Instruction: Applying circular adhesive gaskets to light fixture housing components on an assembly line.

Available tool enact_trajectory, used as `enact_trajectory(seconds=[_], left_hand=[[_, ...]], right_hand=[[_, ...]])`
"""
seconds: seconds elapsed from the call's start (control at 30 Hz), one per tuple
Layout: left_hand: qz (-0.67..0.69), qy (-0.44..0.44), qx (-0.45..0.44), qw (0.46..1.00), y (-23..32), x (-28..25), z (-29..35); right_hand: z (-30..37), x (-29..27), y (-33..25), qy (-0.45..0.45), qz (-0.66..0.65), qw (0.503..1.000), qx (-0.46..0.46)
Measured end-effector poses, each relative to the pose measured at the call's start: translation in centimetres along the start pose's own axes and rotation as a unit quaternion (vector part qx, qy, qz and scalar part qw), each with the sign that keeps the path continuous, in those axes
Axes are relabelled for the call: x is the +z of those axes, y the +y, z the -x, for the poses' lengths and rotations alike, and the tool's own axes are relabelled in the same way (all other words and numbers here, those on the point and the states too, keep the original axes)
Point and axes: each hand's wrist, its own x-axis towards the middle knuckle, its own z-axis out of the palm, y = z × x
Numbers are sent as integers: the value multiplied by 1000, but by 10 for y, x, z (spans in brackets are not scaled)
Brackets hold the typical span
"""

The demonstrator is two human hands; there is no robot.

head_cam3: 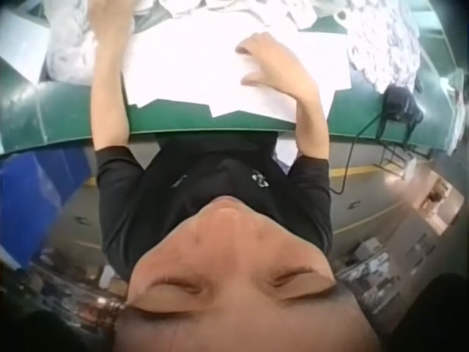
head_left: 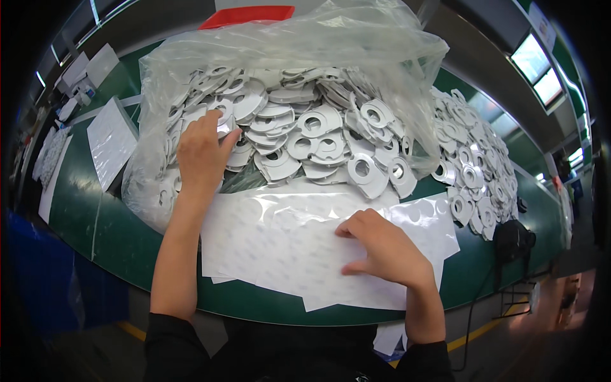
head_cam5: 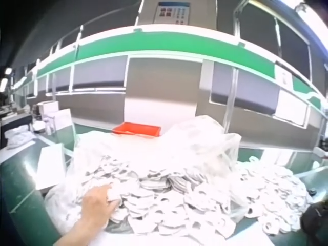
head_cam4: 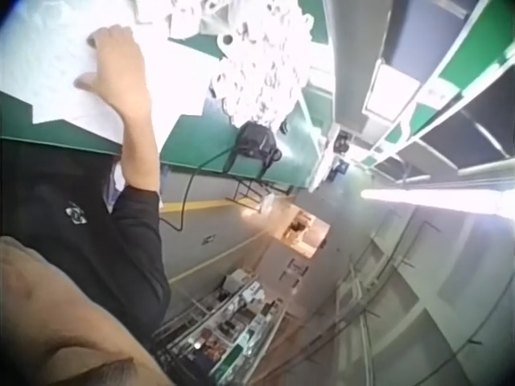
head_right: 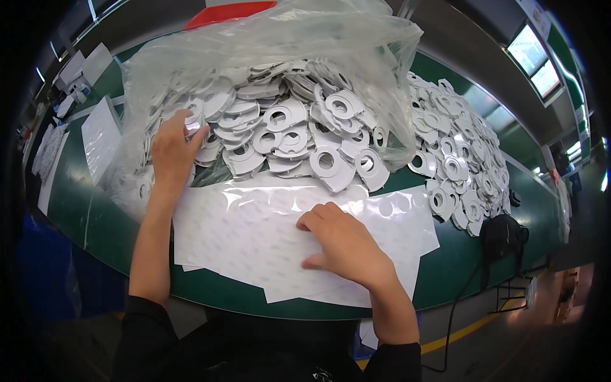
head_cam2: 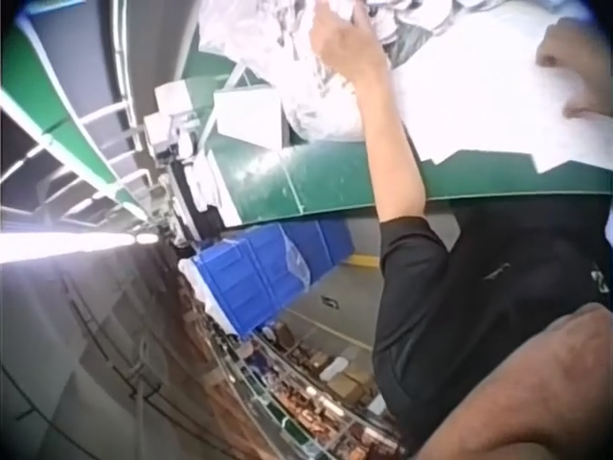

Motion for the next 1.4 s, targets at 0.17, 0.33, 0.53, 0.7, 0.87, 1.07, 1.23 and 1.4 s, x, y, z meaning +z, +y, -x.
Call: enact_trajectory(seconds=[0.17,0.33,0.53,0.7,0.87,1.07,1.23,1.4], left_hand=[[-24,12,17,999,0,-5,1],[-14,105,20,994,8,-23,-8],[557,-123,-234,787,65,-29,17],[775,-295,-385,404,104,-15,65],[815,-282,-349,366,120,-2,76],[809,-270,-374,364,121,3,78],[812,-272,-369,360,122,0,76],[801,-288,-351,391,120,1,76]], right_hand=[[-13,12,-5,67,-64,990,105],[-16,16,-9,60,-62,988,126],[-17,19,-6,78,-72,986,130],[-17,21,-10,83,-58,988,119],[-12,29,-12,124,-6,988,97],[-11,24,-10,109,-15,993,35],[-7,5,-20,87,10,996,6],[-1,-24,-12,58,-235,964,-108]])
